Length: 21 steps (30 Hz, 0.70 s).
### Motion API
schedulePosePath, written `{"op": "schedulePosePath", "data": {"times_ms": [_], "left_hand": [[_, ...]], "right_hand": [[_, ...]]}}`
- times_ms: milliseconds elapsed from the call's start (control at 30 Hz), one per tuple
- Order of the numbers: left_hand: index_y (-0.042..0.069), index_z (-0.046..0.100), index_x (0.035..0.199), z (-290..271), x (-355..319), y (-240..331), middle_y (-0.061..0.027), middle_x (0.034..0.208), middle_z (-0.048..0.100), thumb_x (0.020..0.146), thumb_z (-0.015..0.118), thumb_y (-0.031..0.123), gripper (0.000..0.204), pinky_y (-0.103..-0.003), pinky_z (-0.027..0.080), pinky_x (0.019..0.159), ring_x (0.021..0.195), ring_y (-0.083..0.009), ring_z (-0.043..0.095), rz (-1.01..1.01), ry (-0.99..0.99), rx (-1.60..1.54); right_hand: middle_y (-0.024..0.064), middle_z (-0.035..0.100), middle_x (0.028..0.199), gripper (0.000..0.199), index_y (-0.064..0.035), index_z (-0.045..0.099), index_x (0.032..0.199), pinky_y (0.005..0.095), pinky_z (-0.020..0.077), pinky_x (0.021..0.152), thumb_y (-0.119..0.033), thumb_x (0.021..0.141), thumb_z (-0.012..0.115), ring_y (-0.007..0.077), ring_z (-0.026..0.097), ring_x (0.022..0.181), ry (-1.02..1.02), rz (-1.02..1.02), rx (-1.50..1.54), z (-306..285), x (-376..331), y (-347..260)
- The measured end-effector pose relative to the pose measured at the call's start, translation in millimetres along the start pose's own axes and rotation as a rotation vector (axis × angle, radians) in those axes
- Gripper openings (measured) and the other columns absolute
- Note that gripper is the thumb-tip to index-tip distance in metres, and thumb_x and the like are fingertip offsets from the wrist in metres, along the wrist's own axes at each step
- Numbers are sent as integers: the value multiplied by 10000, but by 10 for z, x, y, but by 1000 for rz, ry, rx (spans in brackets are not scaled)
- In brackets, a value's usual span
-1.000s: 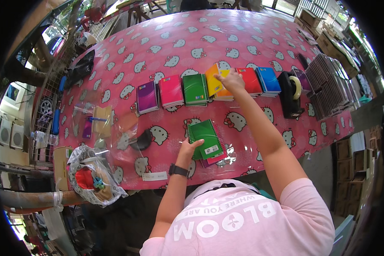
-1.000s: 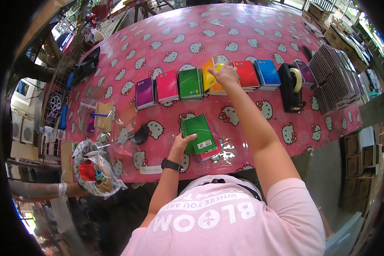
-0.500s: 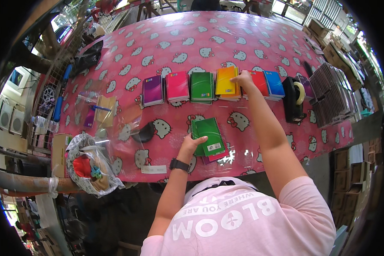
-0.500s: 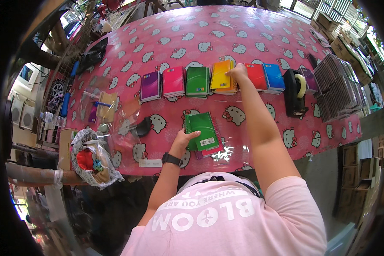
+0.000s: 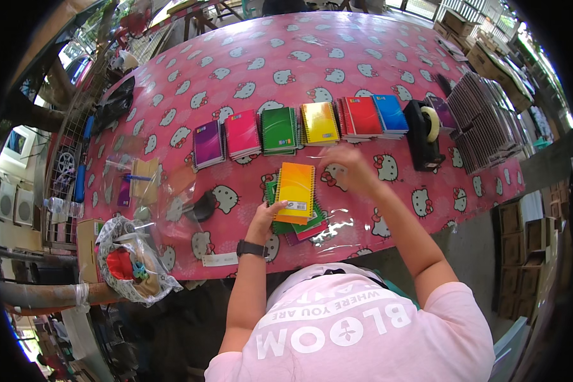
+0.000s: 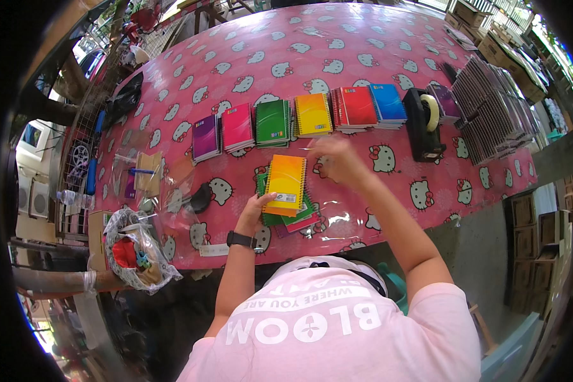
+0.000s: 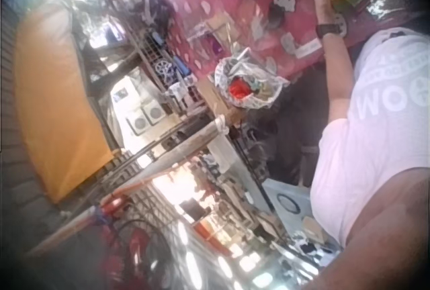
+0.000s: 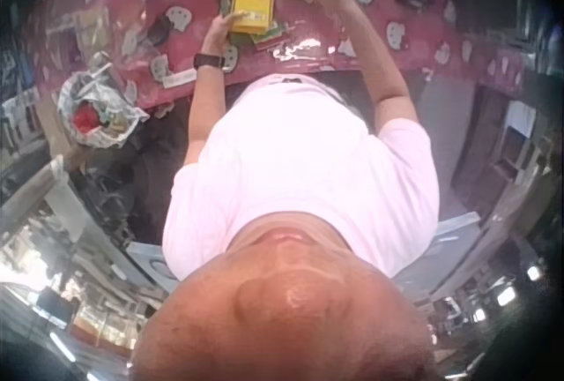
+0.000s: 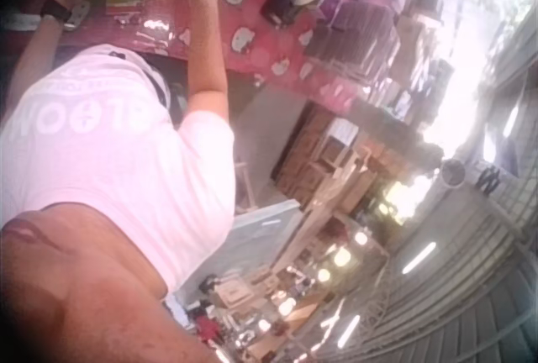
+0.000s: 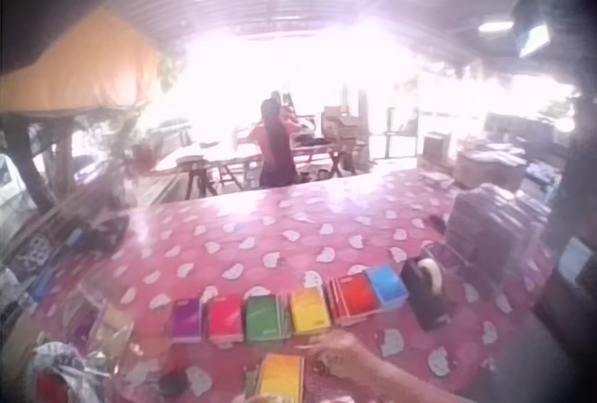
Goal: The person repeatedly places small spiral-bound notebooks into clear plastic bags and seals them with tape. They handle notebooks of different colors one at a time, arranging them on a pink Hello Kitty tablecloth in an outdoor workshop area.
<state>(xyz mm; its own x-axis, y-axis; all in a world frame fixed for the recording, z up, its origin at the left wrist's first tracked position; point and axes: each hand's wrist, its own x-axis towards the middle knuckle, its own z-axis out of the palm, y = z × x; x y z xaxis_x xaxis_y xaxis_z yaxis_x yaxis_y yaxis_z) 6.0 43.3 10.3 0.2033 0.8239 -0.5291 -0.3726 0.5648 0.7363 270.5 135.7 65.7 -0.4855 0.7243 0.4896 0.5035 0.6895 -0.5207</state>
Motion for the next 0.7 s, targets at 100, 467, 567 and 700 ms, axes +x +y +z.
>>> {"op": "schedulePosePath", "data": {"times_ms": [100,467,567,700], "left_hand": [[3,516,1153,37,-29,-1,-113,1061,625,781,696,171,446,-348,521,814,936,-223,632,55,-26,22],[-10,510,1151,94,-79,-19,-110,1058,620,768,722,176,476,-335,511,816,934,-202,624,114,23,74],[-10,511,1150,43,-21,-81,-109,1059,618,773,723,194,479,-335,509,815,936,-201,621,140,11,102],[0,511,1156,-46,12,-178,-109,1069,616,794,705,231,472,-336,506,820,941,-203,620,217,-25,125]], "right_hand": [[118,632,1049,256,-54,651,975,395,478,824,-123,728,653,267,567,988,411,485,-319,-438,237,751],[170,572,1104,384,-89,553,1100,405,520,817,-228,764,678,317,592,1021,-419,551,-740,-274,857,715],[188,620,1008,316,-94,558,1111,409,540,764,-79,795,572,322,632,956,-345,576,-746,-389,896,734],[150,625,905,402,-61,522,1109,361,535,692,31,719,556,249,644,848,134,645,-175,-771,809,488]]}}
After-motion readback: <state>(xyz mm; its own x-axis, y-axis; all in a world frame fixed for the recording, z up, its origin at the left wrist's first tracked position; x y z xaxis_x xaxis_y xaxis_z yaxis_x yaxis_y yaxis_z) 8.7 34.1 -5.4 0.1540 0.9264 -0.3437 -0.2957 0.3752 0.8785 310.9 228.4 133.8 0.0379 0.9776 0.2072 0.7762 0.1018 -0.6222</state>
